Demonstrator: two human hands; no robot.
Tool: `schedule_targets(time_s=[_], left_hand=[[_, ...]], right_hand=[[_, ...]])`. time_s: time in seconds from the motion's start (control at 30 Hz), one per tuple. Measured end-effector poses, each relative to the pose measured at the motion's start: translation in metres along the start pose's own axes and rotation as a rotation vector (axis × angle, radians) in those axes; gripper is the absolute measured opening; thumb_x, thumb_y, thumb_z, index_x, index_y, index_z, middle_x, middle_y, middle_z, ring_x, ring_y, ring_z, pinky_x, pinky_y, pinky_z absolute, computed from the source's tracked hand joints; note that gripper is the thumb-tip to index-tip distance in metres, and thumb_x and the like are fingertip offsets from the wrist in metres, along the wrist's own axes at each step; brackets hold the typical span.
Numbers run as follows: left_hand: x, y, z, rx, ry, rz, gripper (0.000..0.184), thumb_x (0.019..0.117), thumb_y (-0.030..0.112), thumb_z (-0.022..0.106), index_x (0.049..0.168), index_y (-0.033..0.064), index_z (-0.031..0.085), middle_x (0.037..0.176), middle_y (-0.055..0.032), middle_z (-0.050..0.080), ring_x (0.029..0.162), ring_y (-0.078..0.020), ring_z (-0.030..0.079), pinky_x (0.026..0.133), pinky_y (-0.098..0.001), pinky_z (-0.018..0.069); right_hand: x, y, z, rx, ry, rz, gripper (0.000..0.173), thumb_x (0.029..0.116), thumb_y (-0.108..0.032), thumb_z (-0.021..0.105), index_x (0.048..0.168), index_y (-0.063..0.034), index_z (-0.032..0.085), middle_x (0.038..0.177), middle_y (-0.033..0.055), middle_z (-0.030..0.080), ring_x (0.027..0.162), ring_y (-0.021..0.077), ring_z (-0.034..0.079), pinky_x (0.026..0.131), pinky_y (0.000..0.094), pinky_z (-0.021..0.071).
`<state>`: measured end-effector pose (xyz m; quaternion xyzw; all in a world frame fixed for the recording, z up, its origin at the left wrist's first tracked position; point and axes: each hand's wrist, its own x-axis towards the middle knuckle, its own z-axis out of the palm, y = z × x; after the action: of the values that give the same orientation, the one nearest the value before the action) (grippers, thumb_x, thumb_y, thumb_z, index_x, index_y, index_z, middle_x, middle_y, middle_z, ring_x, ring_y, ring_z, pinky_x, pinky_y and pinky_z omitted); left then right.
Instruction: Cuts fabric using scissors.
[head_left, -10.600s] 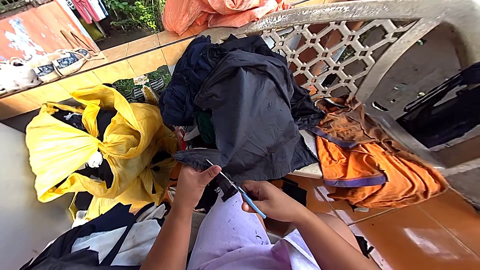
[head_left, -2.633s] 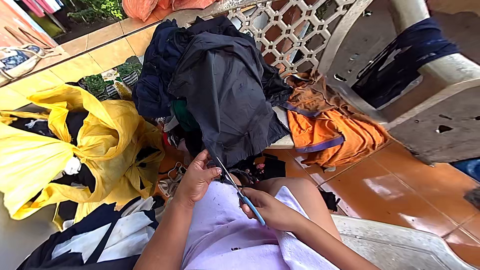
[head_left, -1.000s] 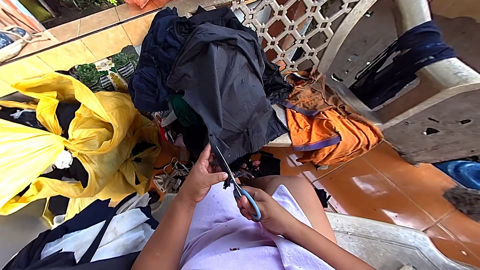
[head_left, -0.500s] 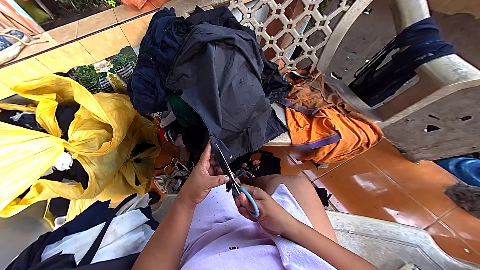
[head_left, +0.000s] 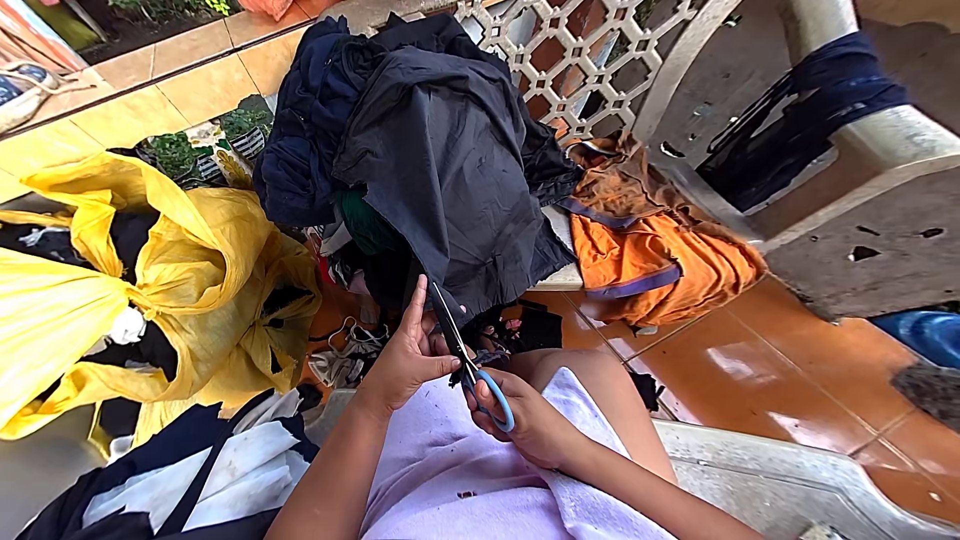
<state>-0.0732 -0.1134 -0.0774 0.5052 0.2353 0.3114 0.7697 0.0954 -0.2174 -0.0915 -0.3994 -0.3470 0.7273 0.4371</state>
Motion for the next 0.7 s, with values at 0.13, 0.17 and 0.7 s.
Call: schedule_targets(time_s=[0.13,0.17,0.7], left_hand=[[-0.001,0.003,-0.003,0.026,0.111,-0.061,0.104,0.0806,0.005,0.073,0.157,0.0007,0.003,0.139,-0.0100,0.052,0.102,-0.0127,0.068,0.085,-0.0292,0.0591],[0.000,0.004,-0.005,0.035,0.177,-0.075,0.087,0.0839,0.012,0.071,0.153,-0.0005,0.020,0.130,-0.0085,0.058,0.100,-0.0139,0.068,0.082,-0.0304,0.0594],[0.013,-0.007,-0.021,-0.268,0.195,-0.119,0.056,0.0912,-0.005,0.054,0.144,0.0042,0.039,0.110,-0.0031,0.069,0.087,-0.0106,0.069,0.079,-0.0263,0.0589]], right_hand=[[-0.001,-0.001,-0.003,-0.049,0.016,0.021,0.020,0.0950,-0.036,0.064,0.086,-0.0183,0.059,0.065,-0.0125,0.055,0.051,-0.0055,0.047,0.048,0.0106,0.0363],[-0.001,-0.001,-0.005,-0.075,0.023,0.038,0.020,0.0951,-0.035,0.063,0.087,-0.0178,0.058,0.065,-0.0122,0.055,0.052,-0.0051,0.047,0.048,0.0111,0.0366],[-0.004,0.003,-0.008,-0.019,-0.050,0.164,0.027,0.0972,-0.042,0.059,0.093,-0.0154,0.056,0.065,-0.0103,0.055,0.048,-0.0042,0.045,0.045,0.0111,0.0340]])
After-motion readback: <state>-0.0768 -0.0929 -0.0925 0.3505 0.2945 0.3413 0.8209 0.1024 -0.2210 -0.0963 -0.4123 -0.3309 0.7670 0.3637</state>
